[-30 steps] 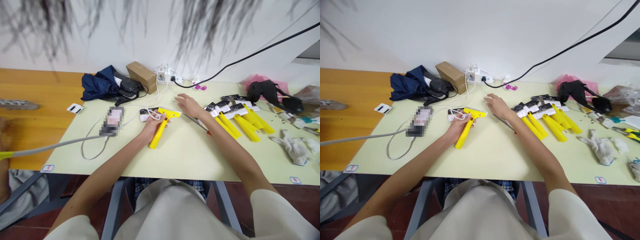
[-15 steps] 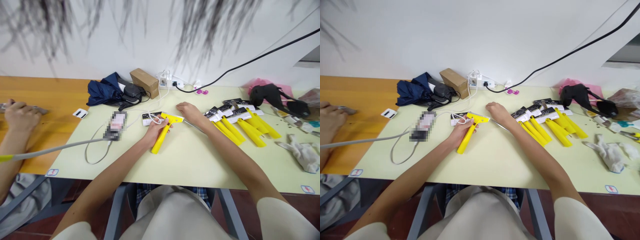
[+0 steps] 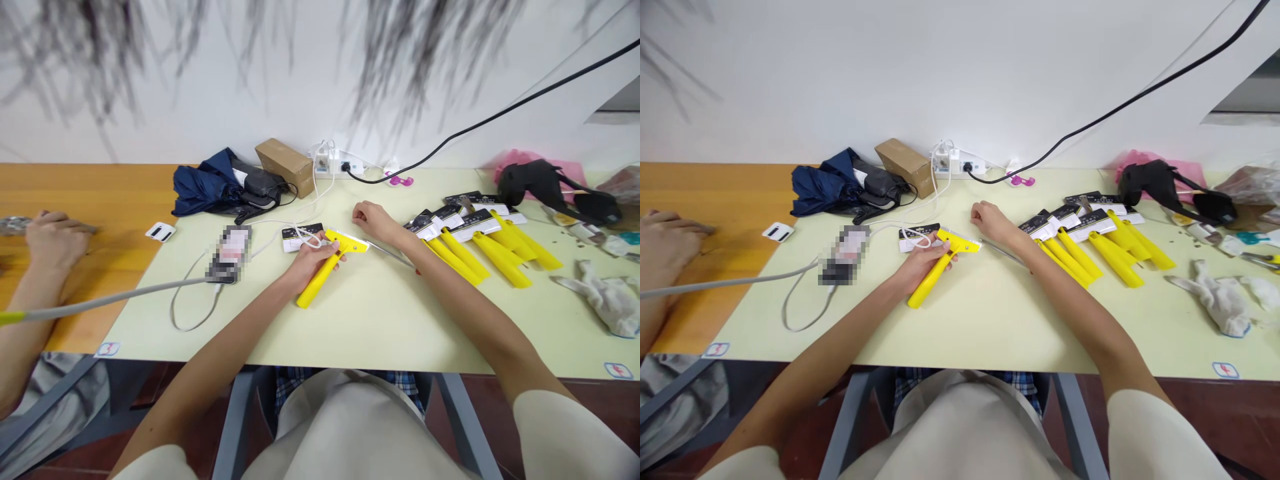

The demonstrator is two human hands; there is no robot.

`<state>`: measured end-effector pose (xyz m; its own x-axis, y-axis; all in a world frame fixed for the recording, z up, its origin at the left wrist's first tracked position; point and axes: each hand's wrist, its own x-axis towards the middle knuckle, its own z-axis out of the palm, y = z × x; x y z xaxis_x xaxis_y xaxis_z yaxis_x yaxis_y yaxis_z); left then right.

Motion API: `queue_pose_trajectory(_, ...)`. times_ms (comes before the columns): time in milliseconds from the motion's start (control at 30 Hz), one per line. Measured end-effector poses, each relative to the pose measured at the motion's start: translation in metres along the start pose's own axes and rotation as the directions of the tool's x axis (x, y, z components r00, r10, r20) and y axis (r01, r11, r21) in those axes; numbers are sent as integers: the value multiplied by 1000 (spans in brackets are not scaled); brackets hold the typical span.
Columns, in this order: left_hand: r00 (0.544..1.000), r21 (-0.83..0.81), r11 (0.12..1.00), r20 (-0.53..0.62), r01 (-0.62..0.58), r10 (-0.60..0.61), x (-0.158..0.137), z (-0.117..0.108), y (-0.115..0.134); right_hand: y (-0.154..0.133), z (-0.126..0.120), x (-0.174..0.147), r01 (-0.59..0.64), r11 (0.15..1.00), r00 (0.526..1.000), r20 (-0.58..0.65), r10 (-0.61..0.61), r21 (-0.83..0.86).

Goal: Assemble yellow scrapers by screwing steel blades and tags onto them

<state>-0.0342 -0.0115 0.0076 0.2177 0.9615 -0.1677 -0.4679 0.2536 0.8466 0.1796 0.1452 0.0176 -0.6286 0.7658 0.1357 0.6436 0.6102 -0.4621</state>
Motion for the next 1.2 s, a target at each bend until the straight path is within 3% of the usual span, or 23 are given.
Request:
queue_pose_trajectory(267,1000,9,1000,-7,17,-17,1,-1,1,-4,-9,-2,10,1000,1000,14,-10,14)
queue_pose_trajectory(467,999,41,999,-6,35,-34,2,-1,2,-48,-36,-16,266,927,963,-117,-242,266)
queue_pose_trajectory(567,1000,42,999,6,16,-16,3,-4,0,-69,-49,-24,330,882,944,-118,-308,336)
queue_pose_trajectory(767,1000,33,999,-2,12,-12,5,-6,-2,-80,-50,-30,376,897,926,-61,-373,233)
queue_pose_trajectory(1200,1000,17,1000,15,18,-18,6,-6,-1,-76,-39,-33,349,923,935,11,-355,160)
